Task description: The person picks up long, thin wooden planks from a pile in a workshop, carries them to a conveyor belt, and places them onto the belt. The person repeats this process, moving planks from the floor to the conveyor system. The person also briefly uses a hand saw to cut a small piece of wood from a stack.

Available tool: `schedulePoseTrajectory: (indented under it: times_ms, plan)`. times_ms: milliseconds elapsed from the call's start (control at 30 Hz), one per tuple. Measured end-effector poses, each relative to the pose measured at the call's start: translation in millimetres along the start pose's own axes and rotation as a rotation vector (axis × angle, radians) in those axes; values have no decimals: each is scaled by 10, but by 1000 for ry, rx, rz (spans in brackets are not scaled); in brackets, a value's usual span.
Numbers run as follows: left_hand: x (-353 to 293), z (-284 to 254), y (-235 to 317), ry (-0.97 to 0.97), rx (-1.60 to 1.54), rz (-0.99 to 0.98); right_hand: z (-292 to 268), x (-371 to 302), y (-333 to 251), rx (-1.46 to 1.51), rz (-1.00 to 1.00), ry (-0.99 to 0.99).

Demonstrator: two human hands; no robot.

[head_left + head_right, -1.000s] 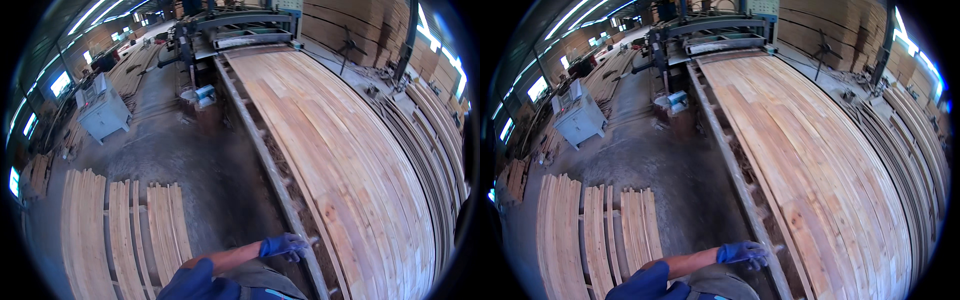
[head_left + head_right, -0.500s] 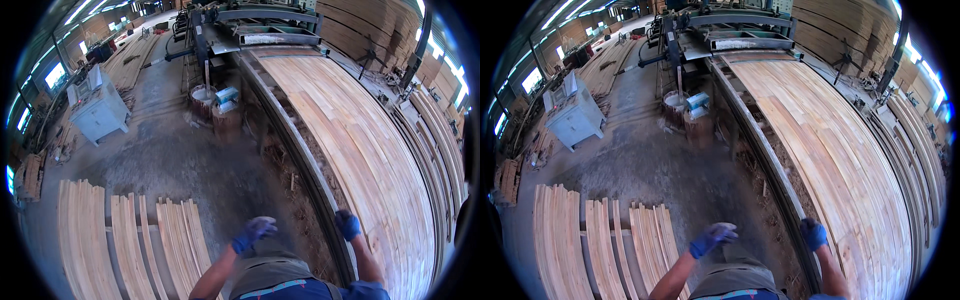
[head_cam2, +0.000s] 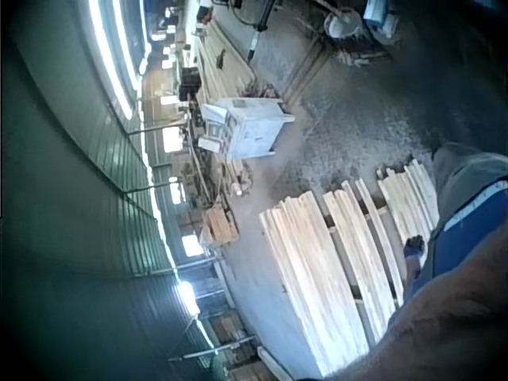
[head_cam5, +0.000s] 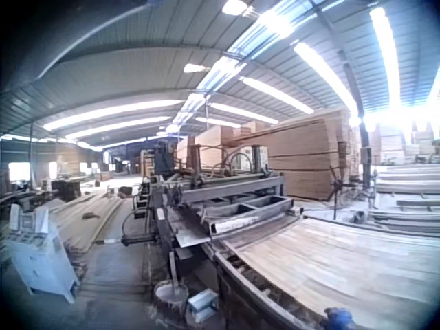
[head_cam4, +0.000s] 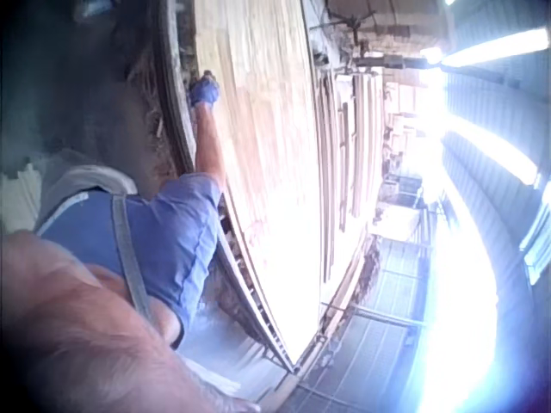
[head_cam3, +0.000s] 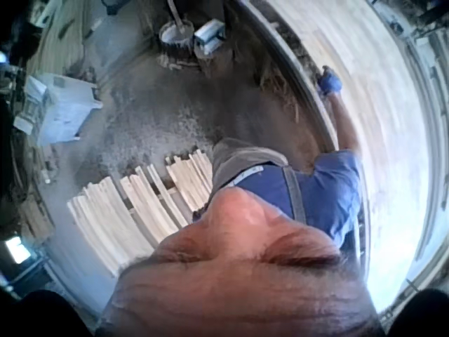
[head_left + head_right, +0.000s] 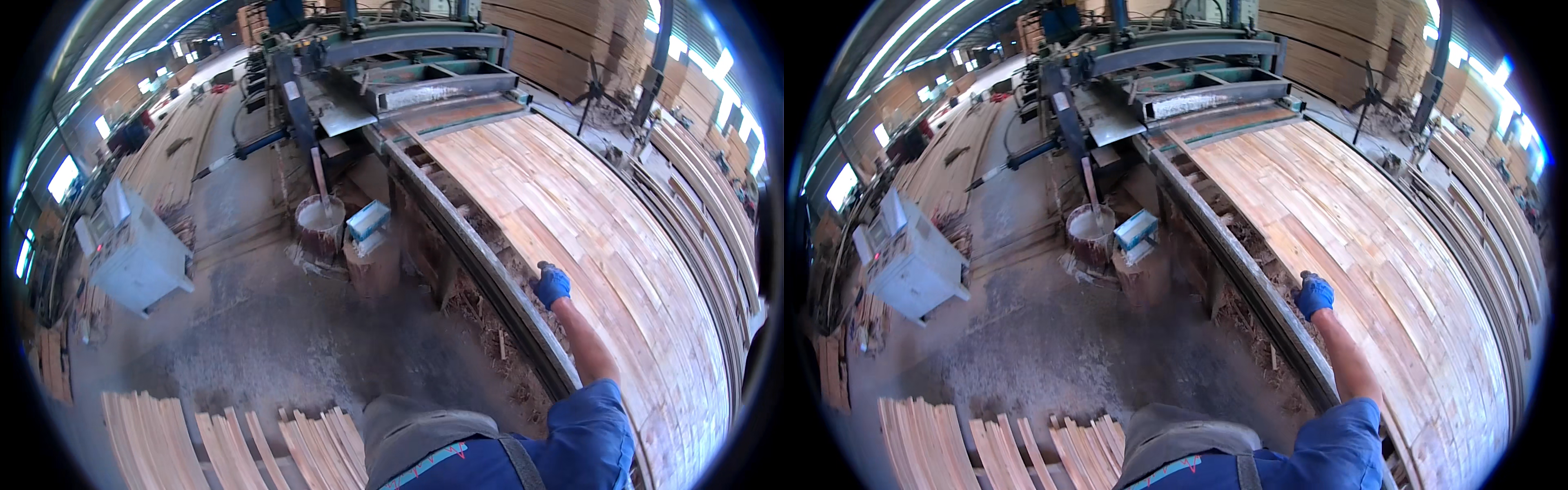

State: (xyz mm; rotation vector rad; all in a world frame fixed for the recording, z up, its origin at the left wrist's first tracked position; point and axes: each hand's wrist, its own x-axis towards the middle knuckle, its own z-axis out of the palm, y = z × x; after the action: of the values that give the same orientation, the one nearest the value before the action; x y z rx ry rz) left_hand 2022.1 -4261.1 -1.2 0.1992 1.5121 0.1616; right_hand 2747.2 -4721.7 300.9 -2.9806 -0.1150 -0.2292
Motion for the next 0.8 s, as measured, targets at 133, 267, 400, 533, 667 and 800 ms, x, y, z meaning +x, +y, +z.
schedulePoseTrajectory:
  times_ms: [133, 267, 400, 533, 667, 800]
  plan:
    - [383, 976, 635, -176, -121, -16, 236, 342, -240, -126, 124, -46]
    - [678, 3622, 2054, -953, 5, -382, 391, 537, -288, -209, 167, -37]
    - [-413, 6860, 2461, -879, 515, 265, 610, 724, -286, -373, 222, 1]
    - [-1970, 8609, 2009, -1272, 830, 518, 398, 790, -317, -270, 56, -29]
    - [-2297, 9246, 1335, -1189, 1284, 212, 249, 559, -576, -104, 23, -89]
    - [-1687, 9230, 881, -1572, 1353, -195, -21, 333, -962, -78, 55, -158]
